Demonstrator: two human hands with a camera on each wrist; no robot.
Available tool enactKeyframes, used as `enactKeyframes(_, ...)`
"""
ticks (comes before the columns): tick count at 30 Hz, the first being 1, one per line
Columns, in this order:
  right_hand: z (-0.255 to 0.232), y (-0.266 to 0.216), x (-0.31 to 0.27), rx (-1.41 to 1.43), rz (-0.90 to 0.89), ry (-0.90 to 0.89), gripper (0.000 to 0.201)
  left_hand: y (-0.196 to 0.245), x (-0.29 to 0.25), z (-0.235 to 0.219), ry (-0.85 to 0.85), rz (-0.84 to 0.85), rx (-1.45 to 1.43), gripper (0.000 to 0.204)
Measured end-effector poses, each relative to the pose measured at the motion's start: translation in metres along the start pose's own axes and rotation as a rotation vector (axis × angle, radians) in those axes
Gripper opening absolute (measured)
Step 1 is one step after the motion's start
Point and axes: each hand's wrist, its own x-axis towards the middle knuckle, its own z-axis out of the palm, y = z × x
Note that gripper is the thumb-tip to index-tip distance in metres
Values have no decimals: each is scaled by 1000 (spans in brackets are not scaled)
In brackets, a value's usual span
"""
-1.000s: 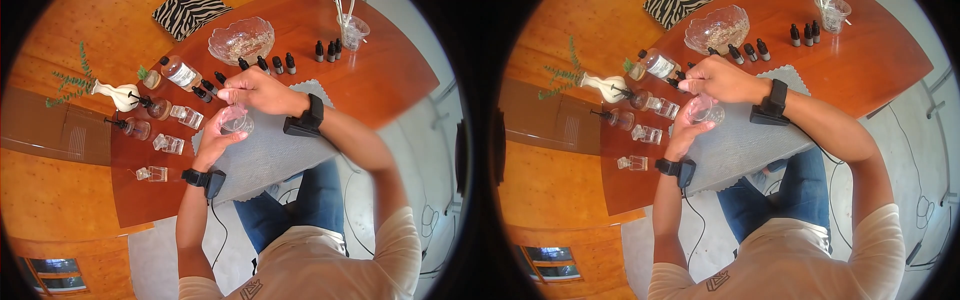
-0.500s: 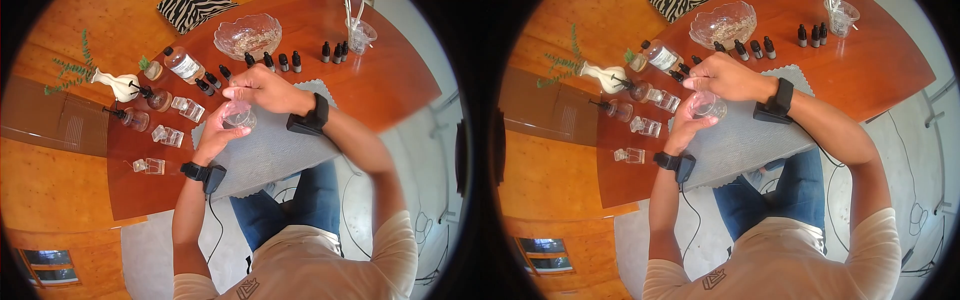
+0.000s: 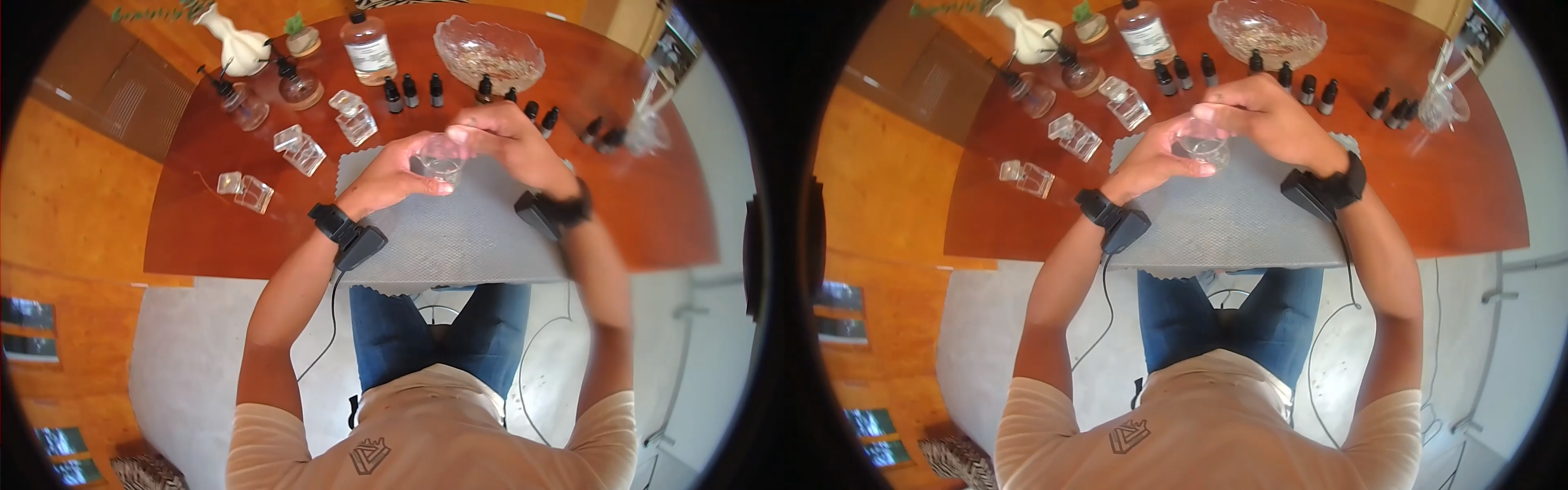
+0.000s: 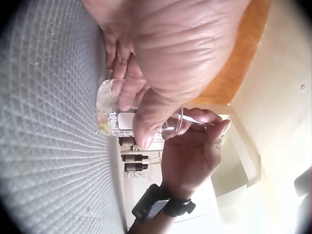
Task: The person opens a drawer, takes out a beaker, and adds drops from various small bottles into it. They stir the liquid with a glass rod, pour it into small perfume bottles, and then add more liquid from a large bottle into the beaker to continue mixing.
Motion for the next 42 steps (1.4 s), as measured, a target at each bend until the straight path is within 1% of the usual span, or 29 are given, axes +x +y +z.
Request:
enactKeyframes(2,9,4,-2,39,-46,139,36,-4,0,1,8,15,-17,67)
enactKeyframes(3,8,1,-2,100,115,164,36,-5,1,-1,-12,21,18,70)
enactKeyframes(6,1,2,-2,125,103,-40,36,-7,1,-1,-4,17,-13,72)
enactKeyframes(9,12,5,-1,38,86,132,37,-7,0,0,17,3,-36,74)
enactKeyframes(12,9,7,-1,70,54,34,38,-10,1,0,4,9,-70,76)
enactKeyframes(15,10,0,-1,110,51,67,36,-8,0,0,9,-17,-81,76)
enactKeyframes(18,9,2,-1,-7,47,77,35,-8,-1,1,39,-1,-103,74)
enactKeyframes(21,4,-2,-4,16,48,62,36,-7,-2,0,4,11,-46,71)
enactKeyframes(24,7,-4,-2,-115,2,137,37,-6,-1,1,28,18,-43,70)
enactKeyframes(27,8,-16,-1,-161,38,6,38,-10,0,0,11,41,-79,69)
enactKeyframes(30,16,-6,-1,-49,30,146,39,-11,1,-1,-10,31,-61,70)
enactKeyframes(33,10,0,1,-160,43,131,41,-8,-1,1,26,28,-56,68)
enactKeyframes(36,13,-8,-1,49,79,140,43,-4,-3,3,37,-13,-154,67)
enactKeyframes(39,11,-3,0,-187,77,207,43,-6,-1,1,21,-6,-74,66)
enactKeyframes(42,9,-6,-2,10,80,77,42,-8,0,1,32,28,-53,68)
